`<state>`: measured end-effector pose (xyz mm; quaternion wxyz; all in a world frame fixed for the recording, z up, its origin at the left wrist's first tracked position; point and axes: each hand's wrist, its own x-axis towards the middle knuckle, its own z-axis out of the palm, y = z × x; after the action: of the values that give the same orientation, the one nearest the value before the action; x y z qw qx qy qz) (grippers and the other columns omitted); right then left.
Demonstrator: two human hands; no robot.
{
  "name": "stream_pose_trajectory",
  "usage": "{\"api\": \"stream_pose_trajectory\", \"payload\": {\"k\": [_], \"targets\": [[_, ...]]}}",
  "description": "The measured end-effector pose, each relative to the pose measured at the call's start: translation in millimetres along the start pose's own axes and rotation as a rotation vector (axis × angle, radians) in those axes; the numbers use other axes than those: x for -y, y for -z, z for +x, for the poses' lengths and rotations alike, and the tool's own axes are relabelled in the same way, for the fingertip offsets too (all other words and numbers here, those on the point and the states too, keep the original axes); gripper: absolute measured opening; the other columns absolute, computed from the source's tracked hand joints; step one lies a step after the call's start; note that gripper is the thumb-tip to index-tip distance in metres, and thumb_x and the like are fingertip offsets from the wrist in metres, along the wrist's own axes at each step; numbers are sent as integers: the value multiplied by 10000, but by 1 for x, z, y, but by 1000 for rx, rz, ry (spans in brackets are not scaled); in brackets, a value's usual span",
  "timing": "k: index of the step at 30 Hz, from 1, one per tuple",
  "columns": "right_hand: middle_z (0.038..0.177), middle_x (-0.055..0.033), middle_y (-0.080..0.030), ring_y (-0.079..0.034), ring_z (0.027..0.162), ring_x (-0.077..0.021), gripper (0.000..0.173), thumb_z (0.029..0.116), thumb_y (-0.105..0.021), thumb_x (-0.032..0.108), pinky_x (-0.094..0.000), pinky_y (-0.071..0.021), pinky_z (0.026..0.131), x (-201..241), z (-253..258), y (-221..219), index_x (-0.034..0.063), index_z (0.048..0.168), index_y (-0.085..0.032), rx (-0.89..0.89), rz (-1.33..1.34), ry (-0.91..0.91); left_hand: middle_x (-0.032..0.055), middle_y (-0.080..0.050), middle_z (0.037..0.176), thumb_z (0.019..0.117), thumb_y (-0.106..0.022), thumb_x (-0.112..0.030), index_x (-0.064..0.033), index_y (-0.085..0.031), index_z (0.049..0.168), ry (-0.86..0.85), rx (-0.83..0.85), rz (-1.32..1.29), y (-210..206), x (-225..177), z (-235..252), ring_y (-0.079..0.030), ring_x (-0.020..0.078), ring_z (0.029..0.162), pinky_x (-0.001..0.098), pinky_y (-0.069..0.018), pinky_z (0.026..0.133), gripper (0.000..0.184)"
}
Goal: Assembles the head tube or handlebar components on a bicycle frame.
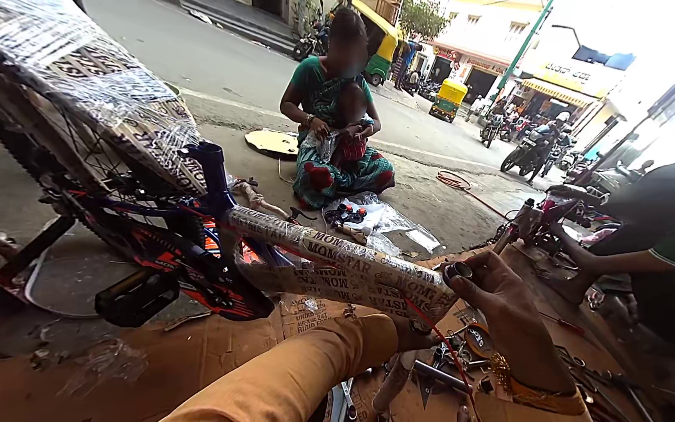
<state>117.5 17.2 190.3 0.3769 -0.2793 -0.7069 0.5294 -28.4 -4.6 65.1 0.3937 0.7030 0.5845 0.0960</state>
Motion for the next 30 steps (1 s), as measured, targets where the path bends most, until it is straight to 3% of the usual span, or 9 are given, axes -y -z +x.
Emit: {"api": "stream_pose_trajectory", "payload": {"k": [3, 4, 9, 11, 14, 17, 22, 27, 30], "targets": [[1191, -120, -688, -688, 1048, -229, 442, 955, -674, 190, -398, -573, 953, 0, 2, 14, 128, 1385, -592, 158, 10, -35, 230, -614, 1354, 1070, -421, -540, -60, -571, 1394, -1, -19, -15, 4, -3, -5, -570, 340, 1308, 573, -417, 1094, 599], [1236, -123, -677, -677, 1090, -235, 412, 990, -627, 174, -406, -563, 983, 0, 2, 17, 110, 1397, -606, 175, 13, -30, 228, -620, 1344, 1075, -412, -532, -59, -575, 1388, 1, -9, -10, 6, -5, -8, -578, 336, 1301, 566, -427, 1090, 590], [1035, -113, -694, -681, 912, -167, 239, 904, -716, 85, -310, -592, 826, -3, 1, 11, 75, 1136, -663, 68, 33, 4, 227, -617, 1340, 1069, -466, -497, -38, -584, 1366, -28, -38, -30, 3, -4, -5, -578, 319, 1289, 539, -424, 1097, 560], [1067, -110, -678, -674, 938, -183, 289, 904, -723, 126, -331, -588, 848, -4, 2, 12, 94, 1177, -633, 113, 22, -8, 217, -614, 1352, 1057, -467, -519, -60, -578, 1375, -48, -61, -13, -1, 3, 4, -574, 312, 1299, 547, -422, 1101, 569], [1280, -129, -652, -651, 1134, -236, 424, 1012, -601, 223, -398, -546, 998, -2, 4, 20, 111, 1420, -581, 246, 14, -28, 218, -610, 1361, 1060, -458, -525, -62, -574, 1384, -46, -57, -13, -1, 4, 6, -567, 317, 1312, 547, -418, 1107, 576], [1234, -144, -667, -658, 1093, -225, 329, 1020, -556, 158, -375, -553, 965, -2, 6, 19, 69, 1323, -651, 216, 47, -37, 222, -613, 1358, 1056, -442, -559, -65, -579, 1377, 20, -39, -14, 1, 0, 3, -568, 337, 1313, 581, -420, 1095, 605], [981, -106, -680, -656, 839, -168, 244, 883, -743, 114, -302, -574, 743, -3, 4, -5, 80, 1111, -664, 32, 10, -11, 200, -628, 1330, 1057, -512, -467, -48, -600, 1351, -79, -81, -57, 0, 2, -2, -584, 274, 1273, 474, -428, 1102, 520], [1227, -142, -668, -658, 1081, -220, 342, 990, -622, 233, -359, -558, 934, -1, 11, 18, 67, 1288, -640, 292, 48, -40, 221, -603, 1381, 1051, -423, -585, -74, -566, 1406, 1, -12, -27, 1, 8, 5, -557, 326, 1334, 562, -412, 1116, 638], [1289, -117, -651, -639, 1140, -182, 400, 1019, -562, 274, -340, -536, 993, -2, 22, 32, 46, 1342, -619, 437, 40, -13, 159, -671, 1211, 1039, -621, -223, 5, -647, 1261, 8, -101, -364, -2, -1, 3, -625, 160, 1108, 282, -480, 997, 320]]}}
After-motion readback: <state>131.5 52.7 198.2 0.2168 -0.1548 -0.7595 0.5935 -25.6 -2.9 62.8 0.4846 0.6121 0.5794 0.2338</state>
